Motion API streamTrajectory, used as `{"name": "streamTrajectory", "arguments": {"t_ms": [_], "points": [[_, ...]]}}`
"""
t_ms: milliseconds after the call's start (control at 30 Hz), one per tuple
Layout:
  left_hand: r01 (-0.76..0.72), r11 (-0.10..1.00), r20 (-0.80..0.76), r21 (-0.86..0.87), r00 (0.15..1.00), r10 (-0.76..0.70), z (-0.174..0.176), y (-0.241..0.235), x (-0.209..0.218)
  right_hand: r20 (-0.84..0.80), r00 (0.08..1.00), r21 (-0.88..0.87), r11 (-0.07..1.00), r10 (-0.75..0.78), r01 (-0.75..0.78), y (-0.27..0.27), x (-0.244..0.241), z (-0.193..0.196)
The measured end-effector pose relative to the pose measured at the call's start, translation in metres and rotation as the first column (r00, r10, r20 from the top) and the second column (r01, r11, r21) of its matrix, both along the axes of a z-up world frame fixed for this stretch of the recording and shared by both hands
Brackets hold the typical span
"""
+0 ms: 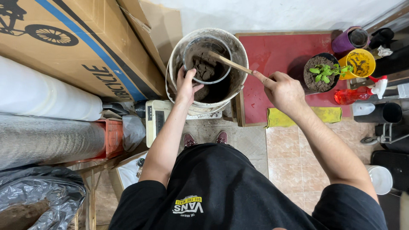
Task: The person mixes soil in a bucket using a wooden spoon and transfers portions of the soil into a smaller plastic container by hand and with the spoon.
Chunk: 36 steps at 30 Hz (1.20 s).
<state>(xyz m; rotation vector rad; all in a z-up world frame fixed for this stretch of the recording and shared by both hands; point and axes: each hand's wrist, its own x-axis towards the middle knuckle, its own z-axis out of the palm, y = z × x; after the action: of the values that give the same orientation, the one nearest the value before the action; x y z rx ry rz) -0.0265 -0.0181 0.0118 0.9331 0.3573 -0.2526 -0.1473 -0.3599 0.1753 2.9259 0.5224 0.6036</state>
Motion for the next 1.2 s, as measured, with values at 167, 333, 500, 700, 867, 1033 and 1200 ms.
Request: {"name": "streamTrajectory", "arguments": {"t_ms": [167,333,500,700,867,1033,1200], "points": [[0.017,0.998,0.008,-0.063,1.0,-0.016,-0.007,-0.002,-0.004,0.044,0.999,0.07,0.998,0.003,-0.006,-0.001,0.0,-0.002],[0.062,0.991,0.042,-0.12,0.997,-0.058,-0.031,-0.004,0.003,0.06,0.998,0.103,0.994,0.023,-0.029,0.006,0.002,0.009],[0.026,0.977,0.084,-0.21,0.996,-0.009,0.017,0.001,-0.009,0.076,0.997,0.09,0.995,0.029,-0.036,0.005,-0.003,0.011],[0.025,0.983,0.11,-0.18,0.994,-0.005,-0.012,-0.001,-0.005,0.037,0.999,0.079,0.996,0.025,-0.028,0.011,-0.005,0.025],[-0.04,0.987,0.102,-0.153,0.993,0.056,0.005,0.0,-0.016,0.033,0.999,0.075,0.997,0.02,-0.022,0.011,-0.003,0.024],[0.055,0.982,0.223,0.182,0.97,-0.095,0.005,0.003,-0.001,0.04,0.999,0.089,0.995,0.034,-0.038,0.014,0.004,0.023],[-0.003,1.0,0.208,-0.026,0.978,0.008,-0.042,-0.004,0.013,0.037,0.999,0.097,0.995,0.033,-0.037,0.012,0.007,0.027]]}}
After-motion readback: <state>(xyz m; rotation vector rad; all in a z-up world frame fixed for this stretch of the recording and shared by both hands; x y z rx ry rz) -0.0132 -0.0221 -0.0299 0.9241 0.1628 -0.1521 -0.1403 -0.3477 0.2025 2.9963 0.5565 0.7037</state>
